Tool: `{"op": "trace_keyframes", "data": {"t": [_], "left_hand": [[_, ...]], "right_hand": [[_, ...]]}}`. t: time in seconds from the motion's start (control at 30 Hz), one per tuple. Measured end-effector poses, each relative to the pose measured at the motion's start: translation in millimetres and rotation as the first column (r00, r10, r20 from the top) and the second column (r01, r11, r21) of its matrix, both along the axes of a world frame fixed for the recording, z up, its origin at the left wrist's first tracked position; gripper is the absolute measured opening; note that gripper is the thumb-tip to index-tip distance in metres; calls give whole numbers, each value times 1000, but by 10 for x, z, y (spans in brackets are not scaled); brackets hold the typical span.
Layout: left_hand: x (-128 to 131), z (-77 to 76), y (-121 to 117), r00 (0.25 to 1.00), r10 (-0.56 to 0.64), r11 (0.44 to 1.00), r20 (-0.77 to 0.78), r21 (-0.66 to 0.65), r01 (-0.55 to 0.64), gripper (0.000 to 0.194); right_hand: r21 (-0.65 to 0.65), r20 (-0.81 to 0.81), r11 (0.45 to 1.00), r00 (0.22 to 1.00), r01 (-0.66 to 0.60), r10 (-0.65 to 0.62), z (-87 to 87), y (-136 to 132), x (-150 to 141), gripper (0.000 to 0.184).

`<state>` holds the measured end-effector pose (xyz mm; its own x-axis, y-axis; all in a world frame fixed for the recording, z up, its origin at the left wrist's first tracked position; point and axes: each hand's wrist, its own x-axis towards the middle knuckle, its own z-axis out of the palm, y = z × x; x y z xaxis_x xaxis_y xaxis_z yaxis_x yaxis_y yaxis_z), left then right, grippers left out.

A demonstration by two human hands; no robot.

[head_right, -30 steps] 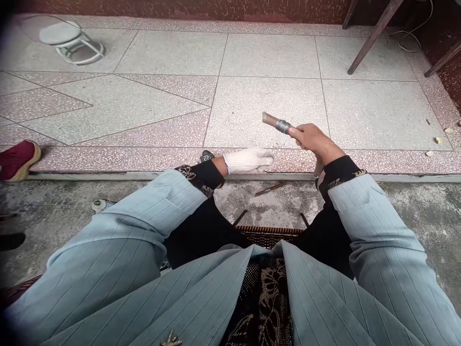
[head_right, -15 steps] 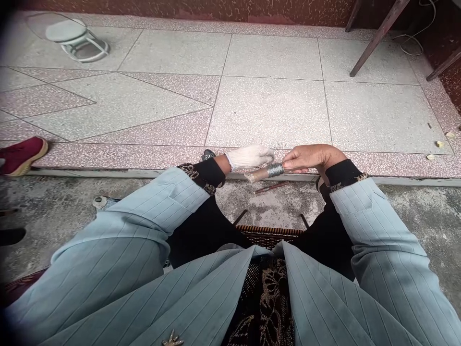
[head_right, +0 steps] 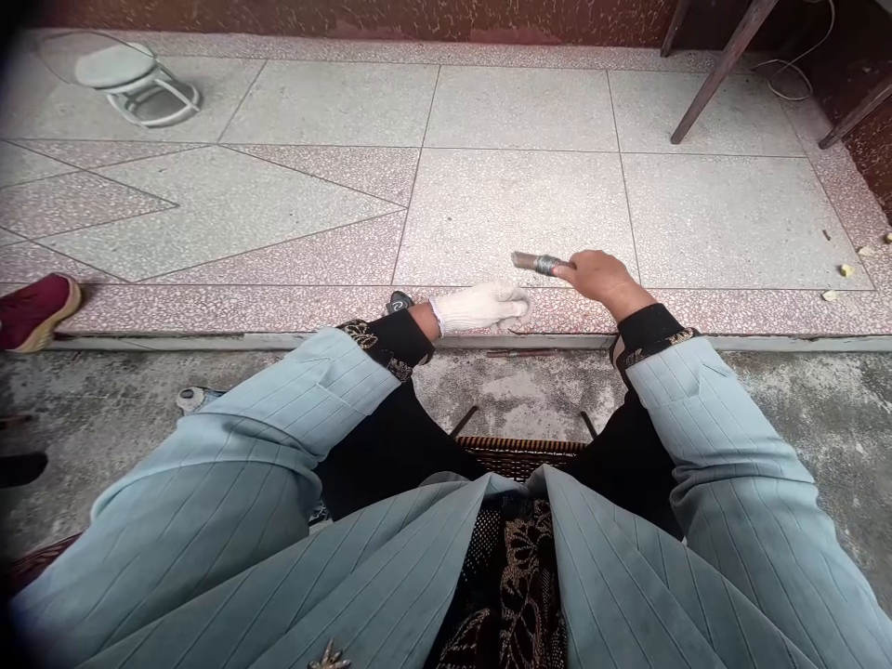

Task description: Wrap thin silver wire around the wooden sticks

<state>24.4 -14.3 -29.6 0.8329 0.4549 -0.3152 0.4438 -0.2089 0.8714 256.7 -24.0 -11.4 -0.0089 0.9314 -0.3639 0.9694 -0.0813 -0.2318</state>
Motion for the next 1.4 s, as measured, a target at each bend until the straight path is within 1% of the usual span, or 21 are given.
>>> {"op": "trace_keyframes", "data": {"t": [0.07,0.13,0.2,0.3,0.43,0.47,0.53,0.6,0.7,0.77,0.8,0.83,0.87,0.93,1.0,1.03,1.07,1.13,1.2,1.27,1.4], "left_hand": [[0,33,-32,1000,-15,1000,-6,-17,15,18],[-5,80,-54,1000,-12,1000,-13,-5,12,17],[-10,124,-64,1000,13,1000,-21,13,-13,16],[-10,150,-55,998,48,998,-42,37,-46,15],[4,98,-10,995,49,996,-87,74,-42,11],[7,77,0,995,39,997,-89,77,-32,11],[12,38,12,997,15,997,-80,82,-8,12],[17,12,12,997,-5,995,-72,94,12,13],[17,4,4,997,-30,992,-74,120,39,12],[5,12,8,996,-58,988,-71,136,67,13],[-4,17,15,995,-68,987,-68,140,77,14],[-16,21,25,995,-73,988,-66,134,82,15],[-28,24,36,995,-74,990,-65,118,81,16],[-52,28,61,997,-53,997,-55,58,56,17],[-71,30,84,1000,-15,1000,-27,-6,15,16],[-77,31,93,1000,2,999,-8,-32,-2,16],[-81,32,101,1000,16,998,17,-62,-15,16],[-79,31,111,996,43,991,72,-132,-33,20],[-67,25,110,991,72,977,113,-207,-47,23],[-48,14,98,988,95,969,121,-239,-64,24],[-21,-16,73,988,109,975,106,-207,-85,22]], "right_hand": [[25,-206,999,978,48,-42,-7,2,50,44],[-5,-423,998,904,60,-56,-15,-7,73,45],[-33,-564,998,823,51,-61,-17,-23,63,45],[-55,-661,998,747,37,-64,9,-59,-2,44],[-93,-740,995,667,31,-90,120,-141,-91,43],[-98,-757,995,649,-5,-71,158,-165,-98,43],[-99,-781,983,625,-152,18,229,-207,-91,46],[-127,-787,920,602,-372,135,276,-231,-63,48],[-271,-785,728,582,-629,211,267,-234,-24,49],[-374,-763,615,607,-695,222,210,-221,-10,50],[-419,-733,587,639,-693,233,174,-211,-6,51],[-457,-687,583,683,-672,250,136,-197,-3,52],[-484,-622,607,736,-630,269,101,-180,-1,52],[-480,-447,732,853,-484,270,49,-135,5,51],[-366,-260,886,946,-284,196,31,-81,13,47],[-275,-187,943,972,-188,140,35,-56,19,45],[-179,-139,978,987,-103,78,46,-36,26,43],[-11,-136,1000,990,21,-22,79,-14,39,41],[69,-238,993,968,97,-78,109,-21,42,41],[55,-399,990,912,130,-98,126,-47,27,43],[-35,-678,997,730,76,-79,117,-105,-29,44]]}}
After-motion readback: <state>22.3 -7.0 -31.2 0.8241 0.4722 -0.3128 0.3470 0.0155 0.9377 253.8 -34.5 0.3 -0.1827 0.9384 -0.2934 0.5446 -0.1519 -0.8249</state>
